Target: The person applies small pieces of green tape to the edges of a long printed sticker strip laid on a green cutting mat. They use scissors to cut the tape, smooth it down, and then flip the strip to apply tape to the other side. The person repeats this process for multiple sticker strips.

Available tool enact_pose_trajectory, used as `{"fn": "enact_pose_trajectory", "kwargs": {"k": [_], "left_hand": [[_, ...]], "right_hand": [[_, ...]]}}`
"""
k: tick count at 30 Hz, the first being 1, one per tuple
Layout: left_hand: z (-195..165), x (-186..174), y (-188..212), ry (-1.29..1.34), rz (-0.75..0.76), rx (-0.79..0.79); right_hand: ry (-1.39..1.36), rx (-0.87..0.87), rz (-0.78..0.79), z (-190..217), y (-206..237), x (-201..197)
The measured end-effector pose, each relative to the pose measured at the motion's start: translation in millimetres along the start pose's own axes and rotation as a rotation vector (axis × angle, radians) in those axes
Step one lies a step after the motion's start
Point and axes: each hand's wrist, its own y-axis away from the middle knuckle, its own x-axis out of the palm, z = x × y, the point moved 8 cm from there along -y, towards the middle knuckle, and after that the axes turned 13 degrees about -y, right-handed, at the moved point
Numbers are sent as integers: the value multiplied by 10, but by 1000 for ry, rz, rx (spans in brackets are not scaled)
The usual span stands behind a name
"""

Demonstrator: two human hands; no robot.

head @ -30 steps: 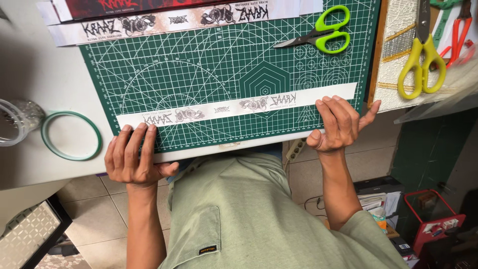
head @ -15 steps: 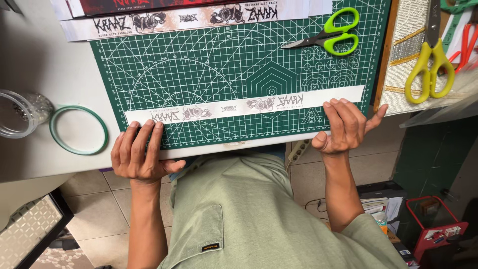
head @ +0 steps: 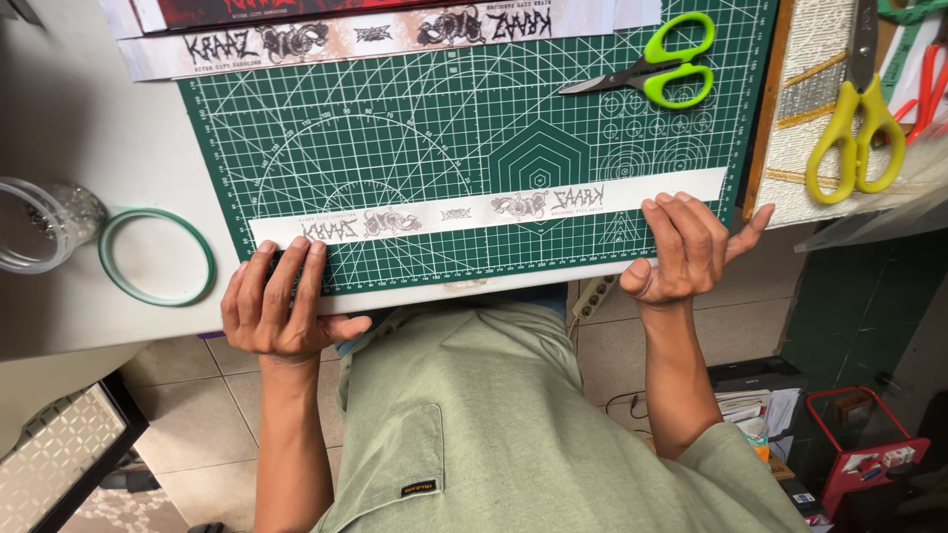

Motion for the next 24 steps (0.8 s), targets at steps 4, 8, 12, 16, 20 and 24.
{"fn": "enact_pose_trajectory", "kwargs": {"k": [4, 8, 12, 16, 20, 24], "left_hand": [[2, -12, -64, 34, 9, 16], [63, -44, -152, 42, 21, 13], [81, -93, -239, 28, 11, -10], [84, -125, -300, -4, 8, -16], [87, -133, -335, -14, -1, -22], [84, -136, -338, -7, 6, -23]], "right_hand": [[-3, 12, 30, 13, -10, -12], [-10, 12, 43, 54, -8, 24], [38, -34, 53, 58, -5, 68], [80, -77, 87, 71, -3, 95], [70, -55, 83, 82, -11, 95], [83, -64, 77, 112, -46, 93]]}}
